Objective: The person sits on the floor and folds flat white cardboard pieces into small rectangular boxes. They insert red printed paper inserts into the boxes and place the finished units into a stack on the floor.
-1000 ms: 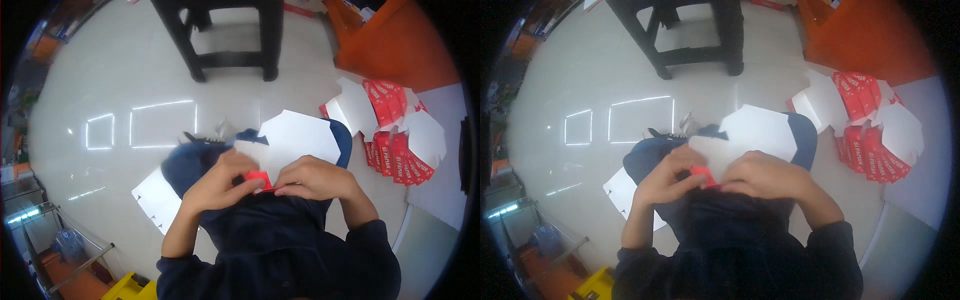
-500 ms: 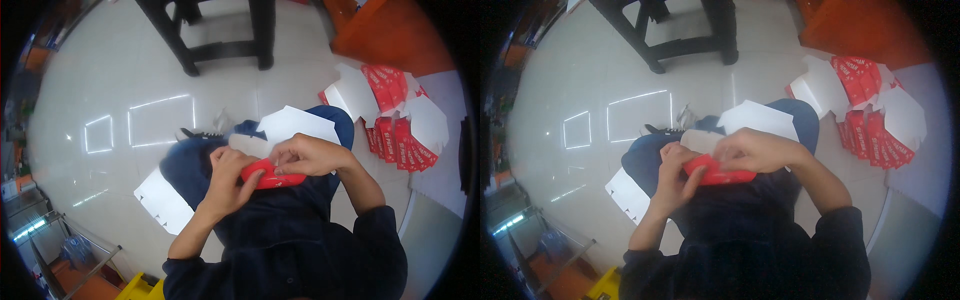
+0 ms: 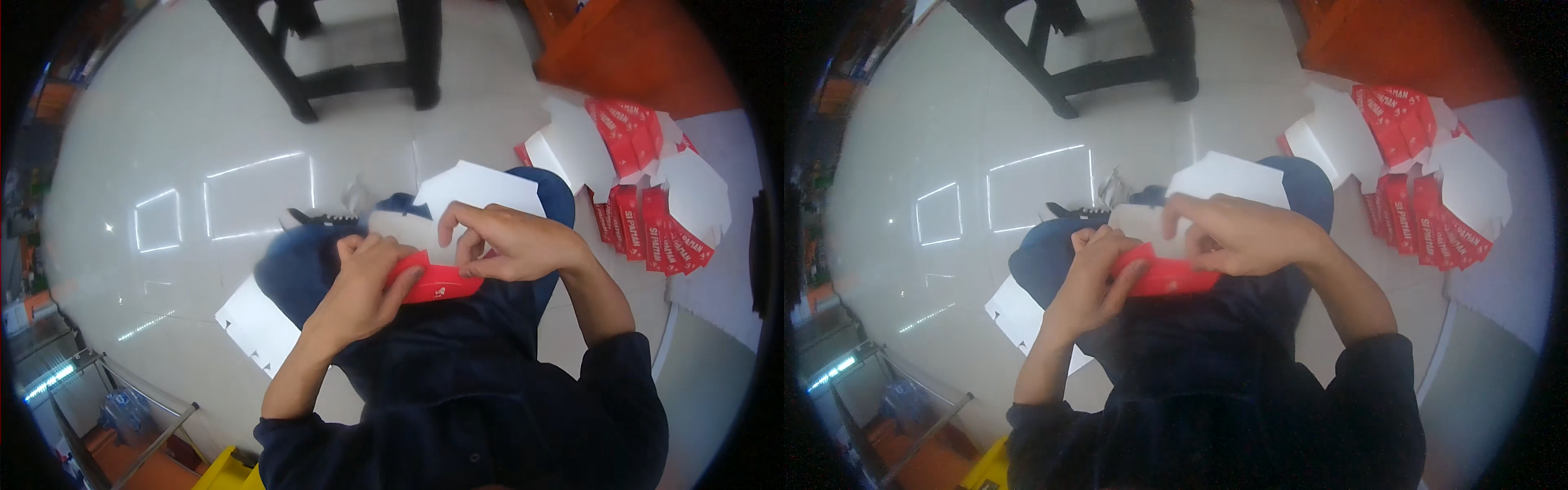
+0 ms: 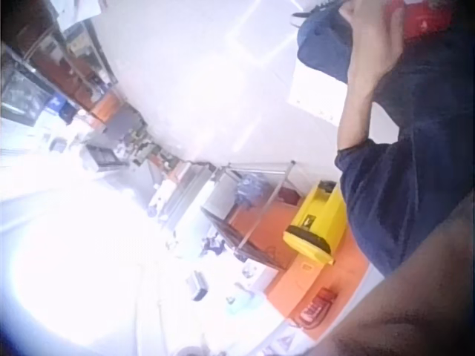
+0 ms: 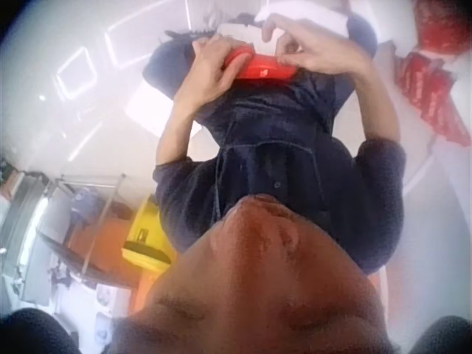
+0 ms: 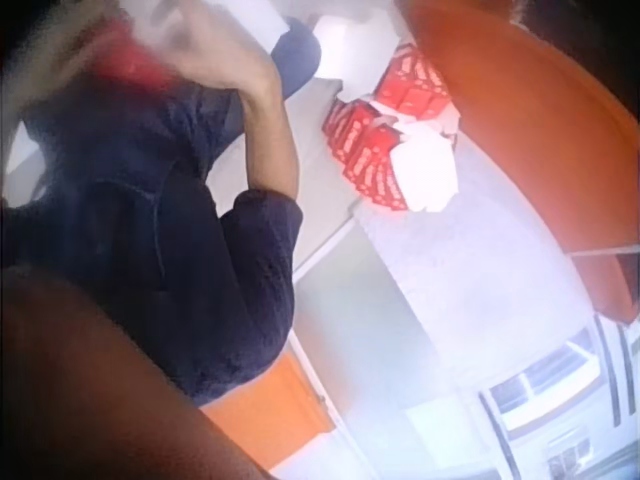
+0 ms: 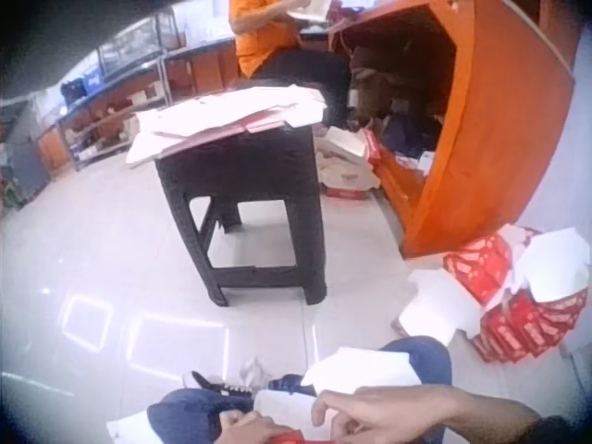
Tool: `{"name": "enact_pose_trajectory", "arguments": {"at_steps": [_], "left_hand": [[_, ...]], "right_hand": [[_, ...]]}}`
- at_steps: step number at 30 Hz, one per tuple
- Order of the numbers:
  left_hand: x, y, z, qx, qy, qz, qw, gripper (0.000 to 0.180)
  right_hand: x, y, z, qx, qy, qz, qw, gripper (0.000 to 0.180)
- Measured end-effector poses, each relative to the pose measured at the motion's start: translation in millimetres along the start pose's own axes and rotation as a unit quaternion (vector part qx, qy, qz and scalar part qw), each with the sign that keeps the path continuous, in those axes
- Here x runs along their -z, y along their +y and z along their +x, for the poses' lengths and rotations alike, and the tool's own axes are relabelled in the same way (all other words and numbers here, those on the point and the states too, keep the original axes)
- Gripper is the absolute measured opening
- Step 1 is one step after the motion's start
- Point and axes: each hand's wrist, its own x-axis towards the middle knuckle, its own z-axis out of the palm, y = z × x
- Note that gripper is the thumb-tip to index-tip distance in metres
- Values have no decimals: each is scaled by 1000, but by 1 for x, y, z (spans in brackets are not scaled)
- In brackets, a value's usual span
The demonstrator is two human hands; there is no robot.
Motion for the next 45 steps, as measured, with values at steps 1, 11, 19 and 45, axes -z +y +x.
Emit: {"name": "enact_pose_trajectory", "arguments": {"at_steps": [1, 11, 19, 45], "left_hand": [[-3, 0, 0, -8, 0, 13, 1000, 11], [9, -13, -4, 16, 38, 40, 998, 7], [10, -26, -14, -59, 106, -53, 991, 7], [16, 11, 18, -45, 7, -54, 998, 12]], "right_hand": [[-3, 2, 1, 6, 13, 3, 1000, 37], [-31, -11, 5, 193, 399, -232, 866, 27], [-66, 15, -6, 22, 355, -57, 933, 27], [-63, 42, 9, 281, 435, -125, 846, 33]]}}
